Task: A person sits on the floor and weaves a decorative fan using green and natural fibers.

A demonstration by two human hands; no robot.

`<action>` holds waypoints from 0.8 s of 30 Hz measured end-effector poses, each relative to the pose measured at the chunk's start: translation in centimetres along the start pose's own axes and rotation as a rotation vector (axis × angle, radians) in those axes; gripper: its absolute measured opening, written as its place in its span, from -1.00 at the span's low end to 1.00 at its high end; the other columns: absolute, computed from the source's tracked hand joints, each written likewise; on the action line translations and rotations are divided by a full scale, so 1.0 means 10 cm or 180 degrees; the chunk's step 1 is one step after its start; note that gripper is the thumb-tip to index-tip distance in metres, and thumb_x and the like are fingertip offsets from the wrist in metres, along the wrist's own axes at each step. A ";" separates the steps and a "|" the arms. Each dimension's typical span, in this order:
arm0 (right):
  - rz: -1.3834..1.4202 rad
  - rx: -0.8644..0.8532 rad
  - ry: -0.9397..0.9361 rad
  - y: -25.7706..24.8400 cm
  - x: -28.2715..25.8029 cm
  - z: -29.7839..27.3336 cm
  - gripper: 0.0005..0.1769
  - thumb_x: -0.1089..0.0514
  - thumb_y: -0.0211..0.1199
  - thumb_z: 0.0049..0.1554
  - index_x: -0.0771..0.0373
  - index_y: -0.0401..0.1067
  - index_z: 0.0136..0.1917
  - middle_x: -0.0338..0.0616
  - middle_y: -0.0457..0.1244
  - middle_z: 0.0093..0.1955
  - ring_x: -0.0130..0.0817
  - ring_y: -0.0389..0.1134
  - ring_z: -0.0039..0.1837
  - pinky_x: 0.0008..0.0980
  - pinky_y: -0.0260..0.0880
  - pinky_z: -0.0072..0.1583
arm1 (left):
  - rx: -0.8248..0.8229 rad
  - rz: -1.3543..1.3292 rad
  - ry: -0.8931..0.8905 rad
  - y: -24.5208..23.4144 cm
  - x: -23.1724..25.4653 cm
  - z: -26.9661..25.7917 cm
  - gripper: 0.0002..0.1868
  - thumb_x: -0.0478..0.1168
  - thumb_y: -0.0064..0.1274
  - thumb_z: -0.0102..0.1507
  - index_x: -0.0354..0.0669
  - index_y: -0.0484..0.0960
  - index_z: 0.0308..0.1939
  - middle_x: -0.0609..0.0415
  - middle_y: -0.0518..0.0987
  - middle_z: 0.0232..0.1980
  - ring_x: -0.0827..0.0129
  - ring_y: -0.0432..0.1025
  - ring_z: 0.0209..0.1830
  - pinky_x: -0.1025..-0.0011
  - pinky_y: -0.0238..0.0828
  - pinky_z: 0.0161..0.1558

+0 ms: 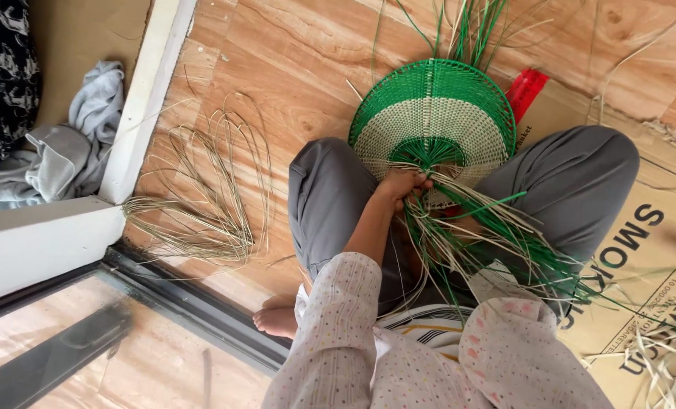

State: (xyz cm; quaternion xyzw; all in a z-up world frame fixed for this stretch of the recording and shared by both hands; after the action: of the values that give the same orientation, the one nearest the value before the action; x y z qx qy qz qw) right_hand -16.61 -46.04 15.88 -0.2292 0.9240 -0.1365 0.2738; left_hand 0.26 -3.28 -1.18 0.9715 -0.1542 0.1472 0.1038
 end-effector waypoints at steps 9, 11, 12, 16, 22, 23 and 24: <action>-0.1051 -0.0157 -0.1057 2.22 -2.02 2.04 -0.26 -0.19 -0.17 0.39 0.29 0.41 -0.42 0.02 0.22 -0.51 -0.14 0.28 -0.38 -0.17 0.32 -0.20 | -0.0351 -0.0369 0.0332 -0.02 -0.10 0.08 -0.41 -0.17 0.08 0.35 -0.33 0.29 0.41 -0.09 0.69 -0.07 0.43 0.29 -0.59 0.41 0.31 -0.45; -0.0628 -0.0319 -0.0738 2.63 -1.64 2.47 -0.36 -0.14 -0.07 0.35 0.27 0.43 -0.40 -0.05 0.22 -0.51 -0.30 0.21 -0.46 -0.34 0.21 -0.42 | -0.0085 -0.0282 0.0336 -0.12 -0.14 0.19 -0.47 -0.17 0.24 0.26 -0.28 0.49 0.26 -0.03 0.72 -0.22 0.35 0.43 -0.56 0.42 0.33 -0.45; -0.0621 -0.0324 -0.0733 2.67 -1.65 2.44 -0.36 -0.14 -0.07 0.35 0.27 0.43 -0.40 -0.05 0.22 -0.51 -0.30 0.21 -0.46 -0.34 0.21 -0.42 | -0.0083 -0.0278 0.0327 -0.11 -0.16 0.23 -0.47 -0.17 0.24 0.26 -0.28 0.49 0.26 -0.03 0.72 -0.22 0.35 0.43 -0.56 0.42 0.33 -0.45; 0.0399 -0.0290 -0.0333 2.71 -1.50 2.44 -0.48 -0.19 0.20 0.26 0.31 0.59 -0.18 -0.05 0.29 -0.43 -0.31 0.24 -0.44 -0.31 0.18 -0.43 | 0.0176 -0.0023 0.0426 -0.16 -0.11 0.33 -0.66 -0.16 0.28 0.22 -0.16 0.68 0.04 0.03 0.71 -0.35 0.40 0.41 -0.62 0.51 0.18 -0.56; 0.1442 -0.0355 -0.0242 2.46 -1.80 1.97 -0.54 -0.08 0.33 0.21 0.43 0.54 0.00 -0.17 0.10 -0.46 -0.48 0.05 -0.45 -0.46 0.04 -0.45 | 0.0479 -0.0083 0.0569 -0.21 -0.14 0.44 -0.81 -0.21 0.19 0.22 -0.18 0.73 -0.12 0.05 0.69 -0.43 0.35 0.35 -0.68 0.47 0.20 -0.59; 0.1507 -0.0435 -0.0303 2.42 -1.88 1.88 -0.58 -0.01 0.26 0.26 0.48 0.54 -0.04 -0.23 0.02 -0.52 -0.55 -0.06 -0.49 -0.53 -0.10 -0.44 | 0.0558 -0.0163 0.0628 -0.23 -0.21 0.61 -0.82 -0.24 0.15 0.24 -0.23 0.73 -0.15 0.03 0.68 -0.46 0.35 0.36 -0.65 0.45 0.30 -0.53; 0.1511 -0.0437 -0.0316 2.46 -1.79 2.00 -0.58 -0.01 0.26 0.26 0.48 0.54 -0.04 -0.23 0.02 -0.52 -0.55 -0.06 -0.49 -0.53 -0.10 -0.44 | 0.0567 -0.0159 0.0638 -0.22 -0.16 0.48 -0.82 -0.24 0.15 0.24 -0.23 0.73 -0.15 0.03 0.68 -0.46 0.35 0.36 -0.65 0.45 0.30 -0.53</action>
State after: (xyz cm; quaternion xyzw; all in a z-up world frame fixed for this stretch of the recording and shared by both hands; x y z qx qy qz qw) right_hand -0.45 -18.51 -1.73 -0.0302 0.9445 0.0061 0.3270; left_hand 0.74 -1.95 -6.51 0.9608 -0.1052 0.2540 0.0357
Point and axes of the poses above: each hand's wrist, its own z-axis towards the middle knuckle, its own y-axis out of the palm, x = y × z, the point moved 9 cm from there along z, towards the middle knuckle
